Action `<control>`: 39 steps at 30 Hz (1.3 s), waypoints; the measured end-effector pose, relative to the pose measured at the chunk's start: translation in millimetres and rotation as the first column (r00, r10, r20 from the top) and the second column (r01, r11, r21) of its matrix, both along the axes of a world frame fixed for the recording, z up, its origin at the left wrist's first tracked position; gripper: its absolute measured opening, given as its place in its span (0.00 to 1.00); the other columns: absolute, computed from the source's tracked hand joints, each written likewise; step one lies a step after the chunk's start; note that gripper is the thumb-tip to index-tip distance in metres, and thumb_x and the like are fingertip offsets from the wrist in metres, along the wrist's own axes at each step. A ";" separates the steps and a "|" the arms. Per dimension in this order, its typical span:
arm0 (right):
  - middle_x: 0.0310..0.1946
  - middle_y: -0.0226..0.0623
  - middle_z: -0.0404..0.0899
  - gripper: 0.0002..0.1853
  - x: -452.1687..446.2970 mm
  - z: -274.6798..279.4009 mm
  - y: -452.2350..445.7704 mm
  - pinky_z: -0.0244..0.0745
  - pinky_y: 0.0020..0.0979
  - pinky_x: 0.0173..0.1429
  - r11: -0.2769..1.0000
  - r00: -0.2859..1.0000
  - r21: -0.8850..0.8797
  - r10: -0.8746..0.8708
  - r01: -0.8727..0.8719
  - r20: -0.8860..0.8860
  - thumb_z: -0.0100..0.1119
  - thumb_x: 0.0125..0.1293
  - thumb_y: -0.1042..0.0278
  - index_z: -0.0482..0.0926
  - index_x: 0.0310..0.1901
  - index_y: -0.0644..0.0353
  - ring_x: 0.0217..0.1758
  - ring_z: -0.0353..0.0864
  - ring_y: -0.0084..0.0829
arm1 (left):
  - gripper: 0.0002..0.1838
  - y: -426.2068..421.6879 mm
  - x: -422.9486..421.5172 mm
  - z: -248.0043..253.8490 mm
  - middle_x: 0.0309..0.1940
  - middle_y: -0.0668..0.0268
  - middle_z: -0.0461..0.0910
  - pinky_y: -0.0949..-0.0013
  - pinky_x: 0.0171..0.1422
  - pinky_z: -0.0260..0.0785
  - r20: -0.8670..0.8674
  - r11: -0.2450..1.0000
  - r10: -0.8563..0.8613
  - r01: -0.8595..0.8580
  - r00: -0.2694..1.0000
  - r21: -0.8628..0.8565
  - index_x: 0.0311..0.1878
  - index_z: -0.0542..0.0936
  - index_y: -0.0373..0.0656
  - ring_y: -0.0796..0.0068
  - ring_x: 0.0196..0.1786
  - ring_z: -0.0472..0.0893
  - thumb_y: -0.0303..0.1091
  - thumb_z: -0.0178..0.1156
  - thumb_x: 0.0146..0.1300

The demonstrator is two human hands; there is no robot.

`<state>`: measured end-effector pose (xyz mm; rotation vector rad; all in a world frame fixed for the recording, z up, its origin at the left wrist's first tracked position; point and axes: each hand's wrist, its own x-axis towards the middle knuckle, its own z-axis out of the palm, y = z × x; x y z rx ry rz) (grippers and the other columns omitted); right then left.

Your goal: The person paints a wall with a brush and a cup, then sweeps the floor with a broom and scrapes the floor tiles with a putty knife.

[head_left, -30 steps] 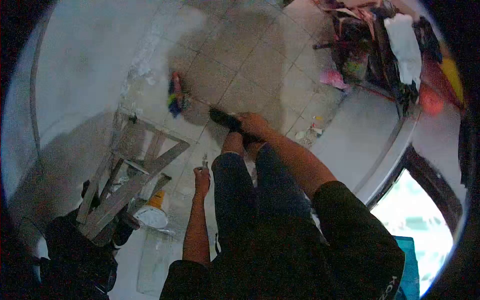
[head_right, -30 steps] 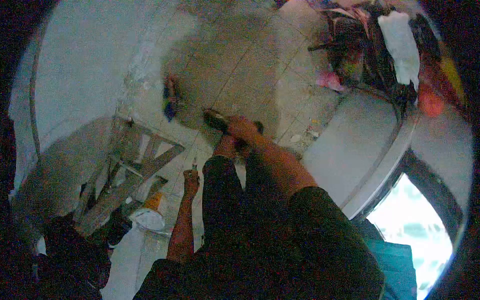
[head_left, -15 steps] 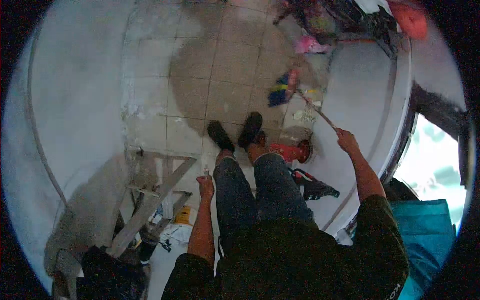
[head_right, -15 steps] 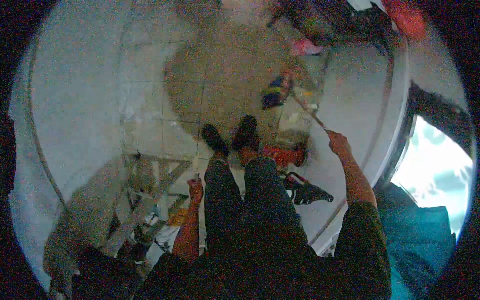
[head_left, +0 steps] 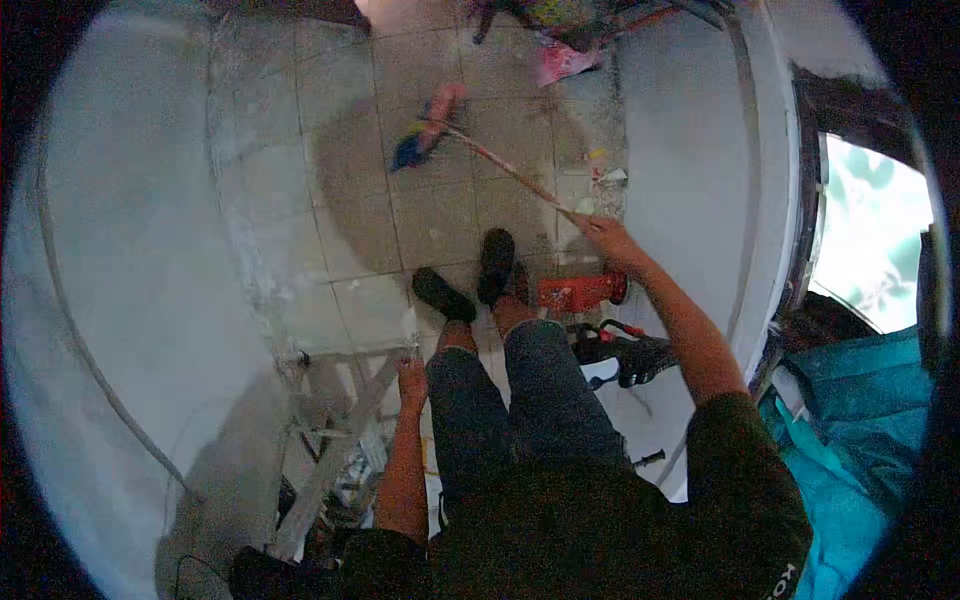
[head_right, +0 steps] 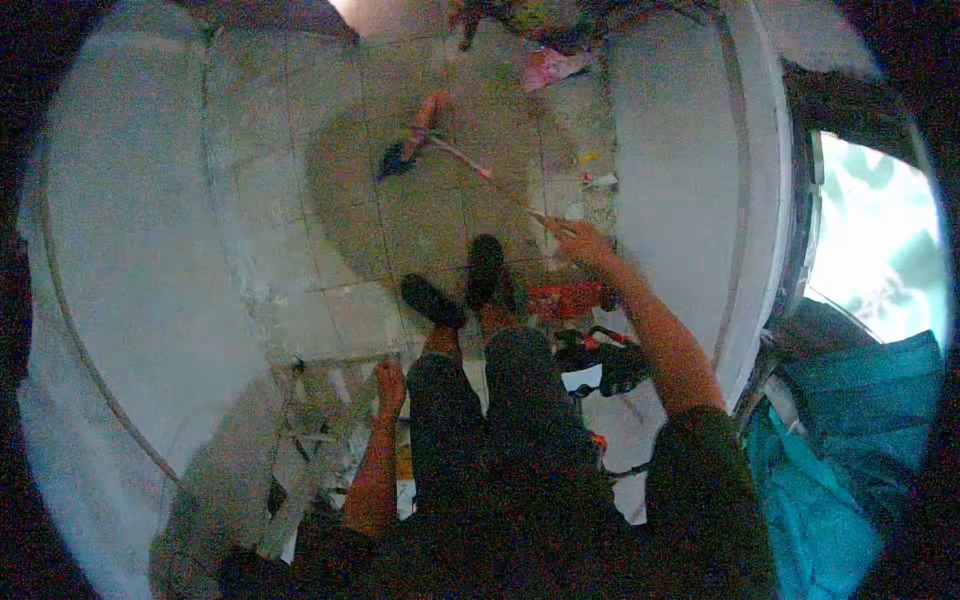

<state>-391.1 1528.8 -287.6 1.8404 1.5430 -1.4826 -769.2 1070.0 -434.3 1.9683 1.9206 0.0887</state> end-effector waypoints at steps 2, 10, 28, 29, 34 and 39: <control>0.49 0.47 0.84 0.30 -18.3 -74.8 8.8 0.76 0.38 0.57 0.974 0.972 0.217 0.111 -0.065 -0.205 0.51 0.74 0.39 0.80 0.61 0.57 0.52 0.83 0.38 | 0.15 3.8 -2.7 -13.4 0.37 0.50 0.73 0.49 0.55 0.67 0.183 0.888 0.244 -0.143 0.952 -0.438 0.54 0.70 0.34 0.50 0.41 0.75 0.37 0.47 0.77; 0.61 0.36 0.80 0.24 105.7 -138.3 52.7 0.81 0.47 0.55 0.619 0.726 0.379 0.587 -0.688 0.359 0.49 0.74 0.61 0.70 0.70 0.47 0.50 0.83 0.47 | 0.22 66.7 21.2 26.5 0.37 0.59 0.70 0.55 0.47 0.68 0.522 0.828 0.558 -0.394 0.645 -0.398 0.54 0.66 0.35 0.62 0.36 0.73 0.48 0.49 0.76; 0.31 0.40 0.84 0.29 137.1 100.5 -207.5 0.76 0.34 0.42 0.809 0.849 0.396 -0.514 0.435 0.119 0.46 0.76 0.42 0.79 0.60 0.62 0.33 0.78 0.26 | 0.26 270.4 -17.5 70.2 0.36 0.55 0.78 0.59 0.45 0.71 0.386 0.764 0.428 -0.099 0.817 -0.637 0.57 0.70 0.35 0.62 0.38 0.78 0.51 0.57 0.72; 0.24 0.29 0.76 0.26 91.6 114.1 -222.1 0.69 0.28 0.31 0.555 0.539 0.141 -0.831 0.820 0.137 0.49 0.76 0.43 0.81 0.57 0.58 0.26 0.72 0.20 | 0.26 272.5 -25.4 70.8 0.36 0.55 0.78 0.59 0.45 0.71 0.392 0.767 0.401 -0.069 0.828 -0.638 0.57 0.70 0.35 0.62 0.38 0.78 0.51 0.57 0.72; 0.20 0.19 0.63 0.25 -86.3 119.5 -341.4 0.59 0.25 0.24 -0.014 0.004 -0.190 -0.995 0.982 0.098 0.53 0.74 0.41 0.78 0.60 0.50 0.21 0.63 0.18 | 0.24 257.9 -96.0 59.8 0.50 0.46 0.80 0.58 0.53 0.73 0.384 0.735 0.198 0.123 0.902 -0.667 0.55 0.75 0.33 0.53 0.51 0.81 0.48 0.58 0.72; 0.25 0.23 0.68 0.30 -177.2 144.8 -438.1 0.61 0.25 0.25 -0.228 -0.210 -0.323 -0.974 0.919 0.090 0.55 0.73 0.40 0.74 0.67 0.51 0.23 0.64 0.18 | 0.18 228.7 -266.0 -44.8 0.63 0.41 0.71 0.43 0.59 0.71 0.084 0.642 -0.701 0.677 0.709 -0.360 0.60 0.76 0.42 0.39 0.58 0.76 0.41 0.53 0.73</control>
